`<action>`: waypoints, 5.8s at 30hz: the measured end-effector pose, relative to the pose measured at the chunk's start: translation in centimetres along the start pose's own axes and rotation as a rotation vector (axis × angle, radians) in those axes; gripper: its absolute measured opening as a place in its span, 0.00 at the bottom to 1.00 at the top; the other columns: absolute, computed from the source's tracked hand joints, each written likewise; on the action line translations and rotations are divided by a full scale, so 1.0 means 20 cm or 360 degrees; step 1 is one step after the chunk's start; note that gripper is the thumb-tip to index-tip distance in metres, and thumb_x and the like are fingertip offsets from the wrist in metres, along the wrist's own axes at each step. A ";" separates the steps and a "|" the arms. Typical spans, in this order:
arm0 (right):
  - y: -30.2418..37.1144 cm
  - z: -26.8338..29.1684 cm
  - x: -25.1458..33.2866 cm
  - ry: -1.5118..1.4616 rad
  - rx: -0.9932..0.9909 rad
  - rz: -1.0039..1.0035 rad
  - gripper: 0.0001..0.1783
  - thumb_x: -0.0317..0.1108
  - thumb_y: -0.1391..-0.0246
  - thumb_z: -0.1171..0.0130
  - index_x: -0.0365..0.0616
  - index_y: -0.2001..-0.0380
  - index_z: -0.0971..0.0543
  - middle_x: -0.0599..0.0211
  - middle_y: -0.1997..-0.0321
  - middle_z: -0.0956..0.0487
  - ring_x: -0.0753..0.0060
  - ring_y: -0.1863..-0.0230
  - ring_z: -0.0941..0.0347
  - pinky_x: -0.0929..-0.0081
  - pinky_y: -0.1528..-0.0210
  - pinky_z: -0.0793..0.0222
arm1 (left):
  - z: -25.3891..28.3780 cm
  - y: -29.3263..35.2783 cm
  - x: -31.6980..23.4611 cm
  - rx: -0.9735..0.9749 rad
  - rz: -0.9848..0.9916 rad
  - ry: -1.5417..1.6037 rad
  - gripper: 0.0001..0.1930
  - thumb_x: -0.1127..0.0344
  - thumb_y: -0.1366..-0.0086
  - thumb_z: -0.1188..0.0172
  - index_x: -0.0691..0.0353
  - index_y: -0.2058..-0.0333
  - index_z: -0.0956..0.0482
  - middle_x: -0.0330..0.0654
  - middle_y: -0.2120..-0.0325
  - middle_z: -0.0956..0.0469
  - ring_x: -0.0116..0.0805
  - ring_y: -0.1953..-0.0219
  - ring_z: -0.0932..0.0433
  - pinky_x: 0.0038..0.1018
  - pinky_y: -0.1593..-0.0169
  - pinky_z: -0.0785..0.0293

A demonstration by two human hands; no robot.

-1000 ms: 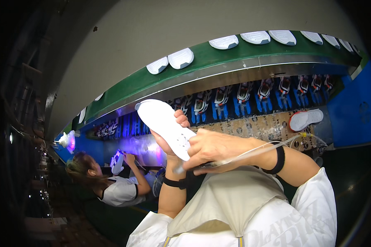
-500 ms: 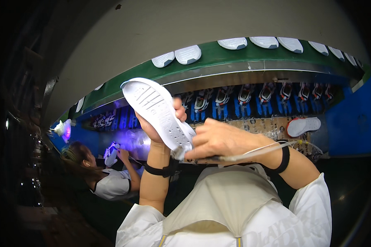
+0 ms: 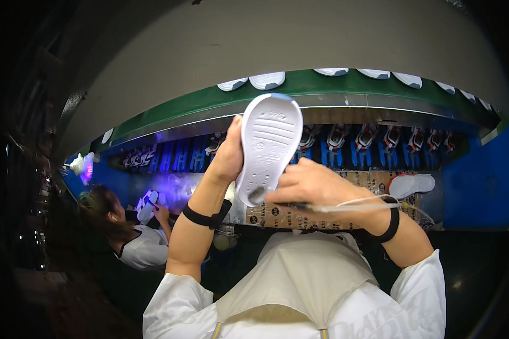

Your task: The recorder uses a brush to apply glue or sealant to the underside of white shoe soles on a manufacturing line.

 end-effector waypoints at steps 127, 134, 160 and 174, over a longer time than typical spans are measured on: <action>0.01 -0.26 -0.12 0.0192 -0.0737 -0.0144 0.21 0.32 0.51 0.27 0.53 0.52 0.14 0.73 0.64 0.19 0.64 0.57 0.28 0.63 0.52 0.38 | 0.02 0.54 0.63 -0.0603 -0.0216 0.1708 0.31 0.42 0.24 0.59 0.59 0.35 0.29 0.49 0.40 0.23 0.47 0.40 0.23 0.45 0.34 0.28; -0.07 -0.26 0.00 -0.0326 -0.0323 0.0271 0.20 0.34 0.51 0.25 0.50 0.52 0.13 0.72 0.65 0.19 0.65 0.59 0.26 0.62 0.51 0.36 | 0.03 0.46 0.50 -0.0273 -0.0185 0.1879 0.37 0.35 0.32 0.53 0.58 0.35 0.31 0.60 0.49 0.25 0.55 0.49 0.24 0.47 0.43 0.24; -0.08 -0.20 -0.04 -0.0128 -0.0147 0.0008 0.18 0.36 0.45 0.27 0.51 0.50 0.13 0.73 0.72 0.23 0.67 0.64 0.29 0.65 0.58 0.39 | 0.16 0.37 0.18 0.0066 -0.0109 0.1041 0.48 0.31 0.34 0.58 0.72 0.32 0.37 0.66 0.51 0.23 0.54 0.53 0.18 0.44 0.48 0.18; -0.08 -0.27 0.02 -0.0139 0.0282 0.0265 0.18 0.34 0.45 0.30 0.49 0.50 0.15 0.71 0.67 0.22 0.66 0.62 0.27 0.65 0.59 0.39 | 0.20 0.37 0.21 0.0050 0.0359 0.0614 0.35 0.49 0.27 0.62 0.75 0.36 0.31 0.62 0.51 0.19 0.50 0.53 0.15 0.40 0.48 0.17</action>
Point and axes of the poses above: each hand's wrist, its own y-axis away from the middle knuckle, its own z-axis out of the back of the hand, x = y × z, the point moved 7 cm from there along -y, towards the middle knuckle
